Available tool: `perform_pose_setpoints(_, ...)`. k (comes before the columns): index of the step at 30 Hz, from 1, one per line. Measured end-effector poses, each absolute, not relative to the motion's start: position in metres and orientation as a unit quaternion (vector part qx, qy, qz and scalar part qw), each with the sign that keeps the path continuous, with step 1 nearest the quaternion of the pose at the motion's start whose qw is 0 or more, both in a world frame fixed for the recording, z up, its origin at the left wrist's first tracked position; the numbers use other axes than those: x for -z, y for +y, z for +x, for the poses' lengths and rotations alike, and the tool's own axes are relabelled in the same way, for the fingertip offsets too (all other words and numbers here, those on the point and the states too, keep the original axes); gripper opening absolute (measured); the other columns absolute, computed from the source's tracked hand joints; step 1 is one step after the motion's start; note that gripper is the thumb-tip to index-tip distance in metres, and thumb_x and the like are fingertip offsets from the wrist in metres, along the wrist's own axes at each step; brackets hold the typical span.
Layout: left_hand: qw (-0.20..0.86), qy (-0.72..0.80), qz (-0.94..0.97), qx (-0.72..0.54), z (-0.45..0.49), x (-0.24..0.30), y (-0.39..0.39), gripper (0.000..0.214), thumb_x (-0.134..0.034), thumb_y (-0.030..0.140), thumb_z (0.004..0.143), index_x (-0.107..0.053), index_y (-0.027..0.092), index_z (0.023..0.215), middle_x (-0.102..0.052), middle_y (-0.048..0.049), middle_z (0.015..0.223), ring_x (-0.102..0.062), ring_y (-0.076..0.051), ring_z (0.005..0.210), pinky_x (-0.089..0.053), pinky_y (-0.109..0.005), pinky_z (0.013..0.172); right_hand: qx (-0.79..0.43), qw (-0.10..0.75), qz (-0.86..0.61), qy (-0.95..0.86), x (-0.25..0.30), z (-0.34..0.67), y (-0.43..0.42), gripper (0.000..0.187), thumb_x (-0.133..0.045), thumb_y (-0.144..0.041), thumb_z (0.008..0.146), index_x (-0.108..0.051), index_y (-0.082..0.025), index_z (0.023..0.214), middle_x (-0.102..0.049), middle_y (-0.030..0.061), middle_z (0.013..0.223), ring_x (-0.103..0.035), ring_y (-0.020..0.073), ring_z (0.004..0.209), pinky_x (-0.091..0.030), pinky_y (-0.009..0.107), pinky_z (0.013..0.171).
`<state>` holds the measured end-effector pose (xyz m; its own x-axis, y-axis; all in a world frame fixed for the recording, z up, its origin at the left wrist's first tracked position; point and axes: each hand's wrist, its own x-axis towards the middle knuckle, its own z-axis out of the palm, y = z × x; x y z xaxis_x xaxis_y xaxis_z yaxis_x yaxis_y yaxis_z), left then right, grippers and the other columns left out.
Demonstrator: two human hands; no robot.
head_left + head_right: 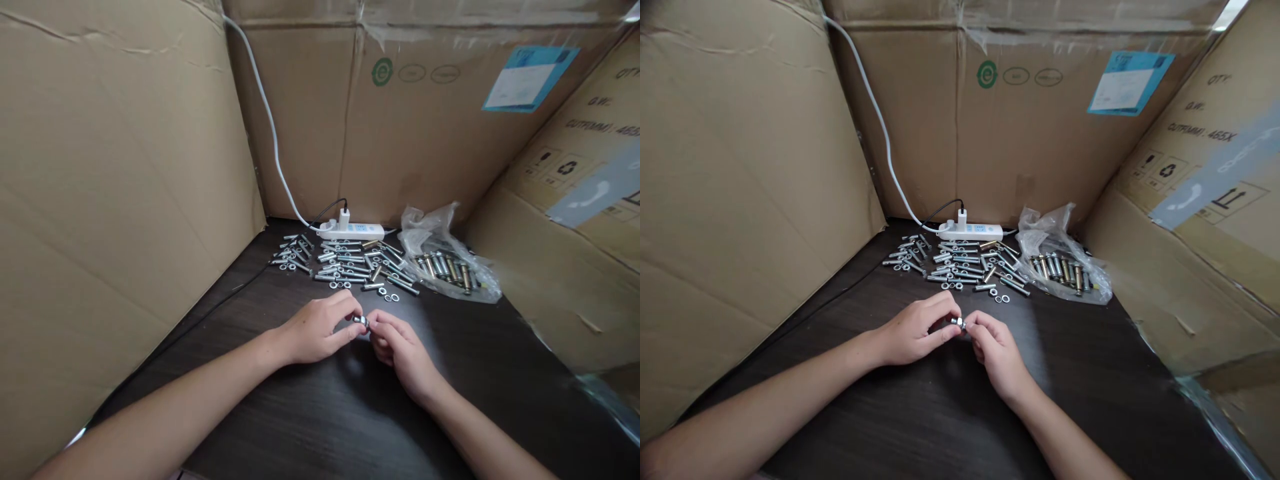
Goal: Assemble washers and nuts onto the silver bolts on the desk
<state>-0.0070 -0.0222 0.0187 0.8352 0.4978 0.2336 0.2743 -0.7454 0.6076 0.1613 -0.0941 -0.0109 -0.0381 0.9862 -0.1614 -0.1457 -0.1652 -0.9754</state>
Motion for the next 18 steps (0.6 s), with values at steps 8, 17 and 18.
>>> perform_pose_setpoints(8, 0.297, 0.19, 0.915, -0.198, -0.007, -0.019, -0.023, 0.013, -0.043, 0.027, 0.091, -0.05, 0.018, 0.098, -0.052, -0.0049, 0.097, -0.052, -0.015, 0.085, -0.042, -0.026, 0.076, -0.592, 0.481, -0.485, -0.427, 0.011, 0.163, -0.093, 0.023, -0.052, -0.038, 0.077, -0.046, -0.018, 0.067, -0.025, -0.0085, 0.05, -0.018, 0.0066, 0.044, -0.012, 0.022, 0.042)
perform_pose_setpoints(17, 0.253, 0.213, 0.917, -0.224, -0.012, -0.019, -0.011, 0.013, -0.044, 0.024, 0.091, -0.05, 0.019, 0.101, -0.052, -0.004, 0.098, -0.053, -0.015, 0.084, -0.044, -0.028, 0.075, -0.251, 0.414, -0.535, -0.692, 0.002, 0.178, -0.09, 0.017, -0.05, -0.032, 0.087, -0.062, -0.021, 0.094, -0.062, 0.0059, 0.09, -0.055, 0.0198, 0.081, -0.042, 0.031, 0.075)
perform_pose_setpoints(18, 0.251, 0.214, 0.916, -0.227, -0.012, -0.018, -0.01, 0.013, -0.045, 0.024, 0.09, -0.05, 0.019, 0.101, -0.052, -0.0039, 0.098, -0.053, -0.015, 0.085, -0.044, -0.028, 0.076, -0.223, 0.401, -0.537, -0.708, 0.002, 0.18, -0.089, 0.018, -0.049, -0.031, 0.087, -0.062, -0.022, 0.096, -0.062, 0.007, 0.093, -0.056, 0.0206, 0.082, -0.043, 0.032, 0.075)
